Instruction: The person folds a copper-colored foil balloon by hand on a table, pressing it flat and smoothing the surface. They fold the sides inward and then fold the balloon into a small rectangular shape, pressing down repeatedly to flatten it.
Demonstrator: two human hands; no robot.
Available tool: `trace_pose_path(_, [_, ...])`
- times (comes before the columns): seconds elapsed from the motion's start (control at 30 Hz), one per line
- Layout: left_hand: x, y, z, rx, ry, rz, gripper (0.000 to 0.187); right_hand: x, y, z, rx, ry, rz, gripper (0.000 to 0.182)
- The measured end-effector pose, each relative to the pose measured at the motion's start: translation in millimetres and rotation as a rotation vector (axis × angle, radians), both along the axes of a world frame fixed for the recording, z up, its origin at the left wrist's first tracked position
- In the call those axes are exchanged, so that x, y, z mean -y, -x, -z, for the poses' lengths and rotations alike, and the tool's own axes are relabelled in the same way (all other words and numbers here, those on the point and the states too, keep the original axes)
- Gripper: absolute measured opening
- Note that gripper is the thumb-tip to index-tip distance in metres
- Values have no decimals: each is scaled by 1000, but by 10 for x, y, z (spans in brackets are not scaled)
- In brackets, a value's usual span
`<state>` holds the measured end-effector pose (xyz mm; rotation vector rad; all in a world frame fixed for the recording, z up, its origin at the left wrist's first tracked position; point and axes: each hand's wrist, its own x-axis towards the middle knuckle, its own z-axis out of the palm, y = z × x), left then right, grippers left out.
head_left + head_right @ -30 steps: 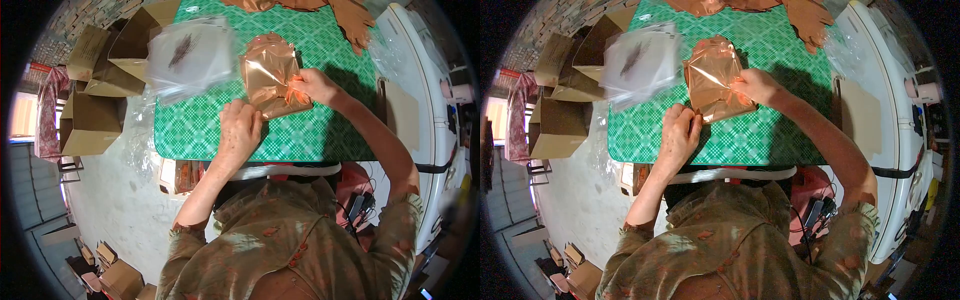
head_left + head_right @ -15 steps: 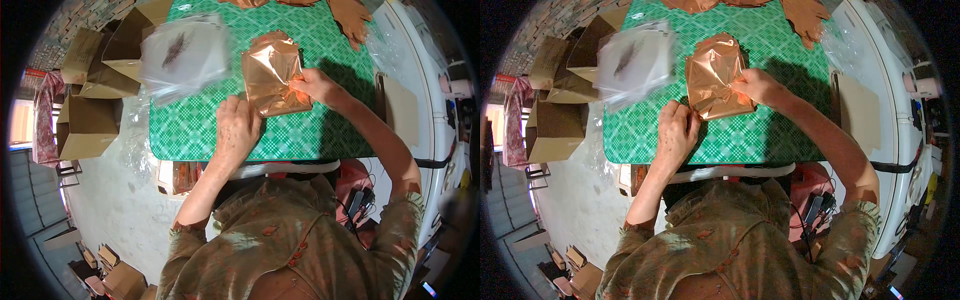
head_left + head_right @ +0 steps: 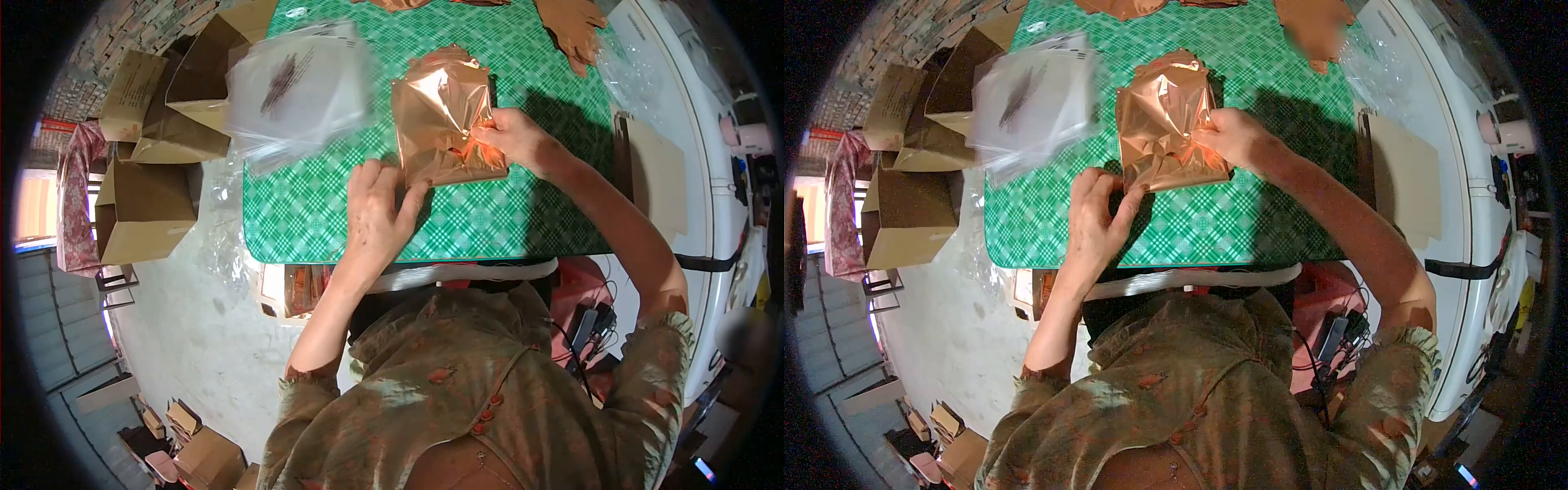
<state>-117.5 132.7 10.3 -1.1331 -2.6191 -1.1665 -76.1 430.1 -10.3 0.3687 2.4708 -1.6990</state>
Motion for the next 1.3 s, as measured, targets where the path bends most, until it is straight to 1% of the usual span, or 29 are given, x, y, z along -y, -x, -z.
trace_pose_path(0.03, [34, -11, -16, 25, 11, 12, 22, -6, 4, 16, -4, 19, 6, 32])
trace_pose_path(0.17, [100, -56, -32, -9, 42, 13, 23, 89, -23, -45, -47, 128, 40, 38])
trace_pose_path(0.23, [112, -63, -8, 11, 39, 7, 23, 149, -45, -231, -24, 145, 45, 43])
trace_pose_path(0.33, [135, -124, -79, 64, 89, 16, 21, 145, -94, -456, 51, 41, 16, 48])
trace_pose_path(0.43, [197, -222, -61, 105, 80, 42, 19, 190, -147, -663, 197, 133, 43, 39])
trace_pose_path(0.53, [226, -307, -67, 72, 73, 24, 19, 165, -235, -688, 153, 102, -25, 41])
trace_pose_path(0.63, [226, -339, -39, 41, 55, 7, 19, 165, -331, -686, 26, -26, 5, 41])
trace_pose_path(0.73, [228, -358, -43, 54, 38, -4, 20, 29, -502, -615, -200, -259, -47, 41])
trace_pose_path(0.77, [229, -358, -36, 51, 37, -5, 20, 44, -568, -525, -214, -261, 5, 36])
trace_pose_path(0.87, [224, -348, -22, 46, 39, -14, 21, 213, -877, -642, 50, -134, 10, 30])
trace_pose_path(0.97, [212, -354, -26, 43, 51, -20, 23, 414, -1085, -653, 125, 17, 101, 29])
trace_pose_path(1.07, [203, -343, -6, 27, 57, -25, 23, 545, -1140, -604, 70, 92, 190, 28])
trace_pose_path(1.3, [239, -365, -70, 43, 23, 1, 21, 562, -1093, -505, 41, 120, 182, 19])
